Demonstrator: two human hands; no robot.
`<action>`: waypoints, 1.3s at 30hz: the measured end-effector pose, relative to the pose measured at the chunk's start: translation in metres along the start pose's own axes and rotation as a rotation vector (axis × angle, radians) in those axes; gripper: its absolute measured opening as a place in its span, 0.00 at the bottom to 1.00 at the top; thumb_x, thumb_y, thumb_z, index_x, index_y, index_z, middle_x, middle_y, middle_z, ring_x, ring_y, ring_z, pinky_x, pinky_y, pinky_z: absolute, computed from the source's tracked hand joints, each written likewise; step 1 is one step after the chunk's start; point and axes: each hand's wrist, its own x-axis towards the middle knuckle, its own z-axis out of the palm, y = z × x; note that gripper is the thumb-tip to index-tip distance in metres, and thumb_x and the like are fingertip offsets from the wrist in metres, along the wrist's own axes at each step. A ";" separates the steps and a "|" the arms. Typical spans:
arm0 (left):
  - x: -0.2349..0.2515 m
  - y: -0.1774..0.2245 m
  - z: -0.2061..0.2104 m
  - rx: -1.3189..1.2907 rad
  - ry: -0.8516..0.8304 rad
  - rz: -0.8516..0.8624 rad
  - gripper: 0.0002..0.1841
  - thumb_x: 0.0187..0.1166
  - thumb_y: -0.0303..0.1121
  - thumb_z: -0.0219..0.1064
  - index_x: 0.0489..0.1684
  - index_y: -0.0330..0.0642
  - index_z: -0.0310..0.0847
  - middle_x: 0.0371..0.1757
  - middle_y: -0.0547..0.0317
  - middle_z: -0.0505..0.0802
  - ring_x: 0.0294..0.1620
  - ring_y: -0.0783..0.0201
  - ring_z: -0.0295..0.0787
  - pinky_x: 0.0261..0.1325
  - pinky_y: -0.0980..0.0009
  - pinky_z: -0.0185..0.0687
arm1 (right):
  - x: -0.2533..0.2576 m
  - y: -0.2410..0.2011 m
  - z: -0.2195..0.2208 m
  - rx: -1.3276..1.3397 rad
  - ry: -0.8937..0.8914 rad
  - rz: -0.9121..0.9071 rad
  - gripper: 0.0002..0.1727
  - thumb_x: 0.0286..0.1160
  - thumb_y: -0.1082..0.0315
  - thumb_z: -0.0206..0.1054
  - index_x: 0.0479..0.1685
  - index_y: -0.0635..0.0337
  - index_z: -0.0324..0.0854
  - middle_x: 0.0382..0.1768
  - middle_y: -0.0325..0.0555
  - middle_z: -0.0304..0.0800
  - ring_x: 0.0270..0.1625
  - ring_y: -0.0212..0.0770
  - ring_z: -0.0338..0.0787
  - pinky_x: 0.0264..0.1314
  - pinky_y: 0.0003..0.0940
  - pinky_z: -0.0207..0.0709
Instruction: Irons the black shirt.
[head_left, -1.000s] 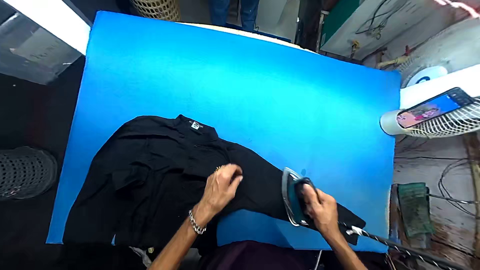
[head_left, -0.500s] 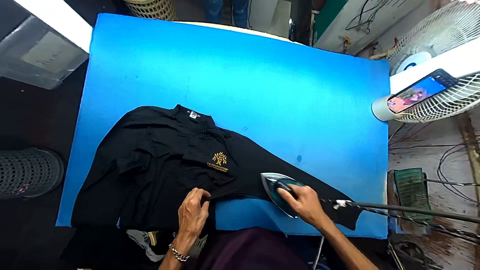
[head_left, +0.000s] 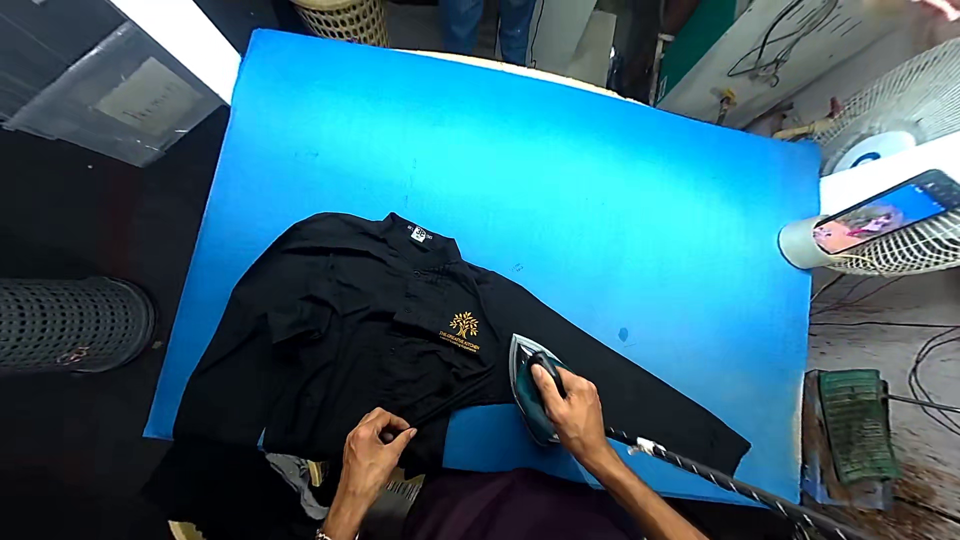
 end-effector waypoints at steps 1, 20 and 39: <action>0.001 -0.001 0.001 -0.019 0.001 -0.008 0.08 0.63 0.40 0.81 0.31 0.49 0.93 0.36 0.67 0.92 0.34 0.70 0.88 0.40 0.67 0.88 | 0.016 -0.014 0.001 -0.027 0.002 0.003 0.35 0.82 0.29 0.49 0.20 0.47 0.81 0.14 0.37 0.77 0.19 0.41 0.81 0.24 0.48 0.77; -0.007 -0.002 0.010 -0.002 0.087 0.099 0.10 0.62 0.42 0.80 0.33 0.48 0.93 0.38 0.65 0.93 0.34 0.69 0.89 0.37 0.67 0.87 | 0.003 0.122 -0.118 0.289 0.243 0.254 0.37 0.83 0.30 0.53 0.27 0.57 0.83 0.15 0.47 0.81 0.15 0.48 0.81 0.19 0.51 0.80; -0.002 0.097 0.123 0.504 0.266 0.375 0.47 0.76 0.68 0.59 0.88 0.41 0.67 0.91 0.35 0.63 0.92 0.35 0.56 0.84 0.28 0.54 | -0.154 0.300 -0.200 -0.232 0.091 -0.116 0.38 0.79 0.26 0.48 0.23 0.49 0.83 0.13 0.37 0.76 0.20 0.42 0.81 0.24 0.48 0.73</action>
